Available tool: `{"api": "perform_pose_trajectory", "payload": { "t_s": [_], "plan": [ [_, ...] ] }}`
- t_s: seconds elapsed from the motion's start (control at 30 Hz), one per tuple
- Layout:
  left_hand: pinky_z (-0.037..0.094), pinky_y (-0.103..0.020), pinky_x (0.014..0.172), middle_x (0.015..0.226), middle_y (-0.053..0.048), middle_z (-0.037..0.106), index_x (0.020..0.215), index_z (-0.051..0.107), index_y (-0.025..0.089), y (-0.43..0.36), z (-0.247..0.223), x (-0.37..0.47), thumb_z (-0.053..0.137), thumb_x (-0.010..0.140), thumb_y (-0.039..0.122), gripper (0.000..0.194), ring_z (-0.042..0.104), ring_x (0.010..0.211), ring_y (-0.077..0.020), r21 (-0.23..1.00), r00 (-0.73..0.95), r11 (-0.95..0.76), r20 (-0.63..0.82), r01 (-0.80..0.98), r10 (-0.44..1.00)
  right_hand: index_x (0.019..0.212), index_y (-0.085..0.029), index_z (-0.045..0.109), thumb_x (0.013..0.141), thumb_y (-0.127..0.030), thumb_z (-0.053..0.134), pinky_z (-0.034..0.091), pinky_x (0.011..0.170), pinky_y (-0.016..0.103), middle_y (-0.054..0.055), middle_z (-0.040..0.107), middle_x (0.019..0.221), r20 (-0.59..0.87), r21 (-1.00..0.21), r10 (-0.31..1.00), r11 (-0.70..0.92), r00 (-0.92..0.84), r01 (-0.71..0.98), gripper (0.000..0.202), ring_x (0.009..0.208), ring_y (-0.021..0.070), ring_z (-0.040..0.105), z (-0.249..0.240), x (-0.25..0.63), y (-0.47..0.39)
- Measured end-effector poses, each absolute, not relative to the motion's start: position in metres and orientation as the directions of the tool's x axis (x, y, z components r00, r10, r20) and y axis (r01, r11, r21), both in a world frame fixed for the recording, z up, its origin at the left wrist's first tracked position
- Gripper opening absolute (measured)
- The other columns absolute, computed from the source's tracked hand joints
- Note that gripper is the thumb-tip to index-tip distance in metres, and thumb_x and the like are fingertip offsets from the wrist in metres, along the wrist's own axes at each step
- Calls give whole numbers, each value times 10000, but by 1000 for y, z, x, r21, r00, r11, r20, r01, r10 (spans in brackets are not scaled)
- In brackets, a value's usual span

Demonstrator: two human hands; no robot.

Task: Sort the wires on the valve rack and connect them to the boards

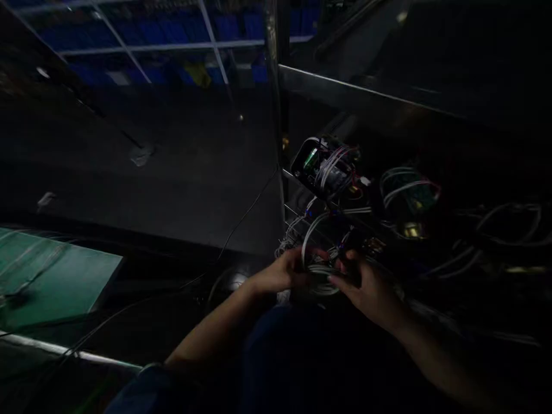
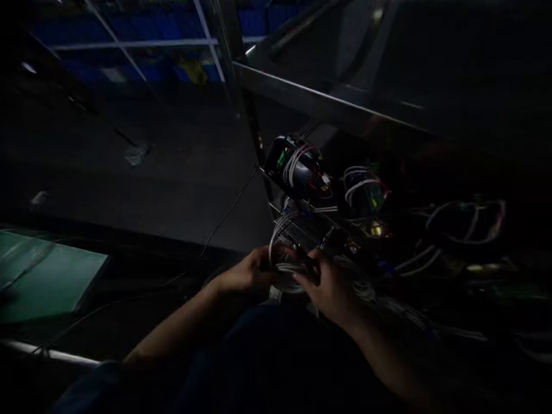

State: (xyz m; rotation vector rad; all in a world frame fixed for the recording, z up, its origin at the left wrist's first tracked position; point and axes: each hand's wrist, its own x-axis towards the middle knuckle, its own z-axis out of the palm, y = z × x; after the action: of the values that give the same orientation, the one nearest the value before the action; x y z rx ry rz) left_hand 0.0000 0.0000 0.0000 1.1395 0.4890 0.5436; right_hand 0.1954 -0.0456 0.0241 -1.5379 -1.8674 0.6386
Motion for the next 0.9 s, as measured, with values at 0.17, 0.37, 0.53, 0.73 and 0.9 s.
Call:
{"api": "perform_pose_trajectory", "payload": {
  "t_s": [0.17, 0.37, 0.53, 0.73, 0.9],
  "plan": [
    [453, -352, 883, 1106, -107, 596, 1204, 478, 150, -5, -8, -1, 703, 653, 167, 595, 565, 1001, -214, 992, 552, 27, -89, 120, 829, 797, -216, 471, 803, -332, 575, 491, 618, 270, 18, 595, 744, 273, -724, 961, 230, -35, 650, 156, 680, 169, 598, 14, 188, -58],
    [485, -303, 822, 1040, -78, 613, 1030, 606, 167, -8, -15, 5, 551, 809, 208, 232, 593, 906, -170, 877, 560, -323, 76, 357, 825, 768, -221, 382, 813, -178, 580, 465, 632, 246, 6, 531, 807, 502, -635, 863, 407, -49, 657, 208, 722, 134, 559, 6, 185, -76],
    [495, -258, 756, 895, -52, 629, 945, 594, 147, -12, -20, 6, 544, 780, 113, 176, 606, 838, -148, 884, 416, -358, 216, 302, 883, 870, -218, 446, 847, -225, 541, 486, 687, 269, 27, 542, 874, 385, -642, 908, 390, -162, 661, 98, 798, 156, 573, 4, 187, -85],
    [518, -264, 799, 1009, -47, 652, 1126, 527, 184, -14, -16, -2, 589, 749, 100, 392, 632, 908, -148, 891, 384, -370, 256, 261, 887, 961, -220, 488, 856, -333, 525, 501, 653, 283, 46, 565, 944, 265, -629, 958, 259, -111, 733, 159, 801, 176, 596, 20, 204, -81],
    [515, -279, 850, 1116, -84, 643, 1299, 362, 203, -18, -9, -4, 566, 765, 69, 587, 629, 998, -164, 904, 406, -409, 329, 126, 853, 949, -216, 523, 842, -314, 510, 495, 720, 347, 49, 579, 923, 213, -414, 947, 312, -242, 855, 146, 839, 209, 590, 32, 213, -68]
  ]
}}
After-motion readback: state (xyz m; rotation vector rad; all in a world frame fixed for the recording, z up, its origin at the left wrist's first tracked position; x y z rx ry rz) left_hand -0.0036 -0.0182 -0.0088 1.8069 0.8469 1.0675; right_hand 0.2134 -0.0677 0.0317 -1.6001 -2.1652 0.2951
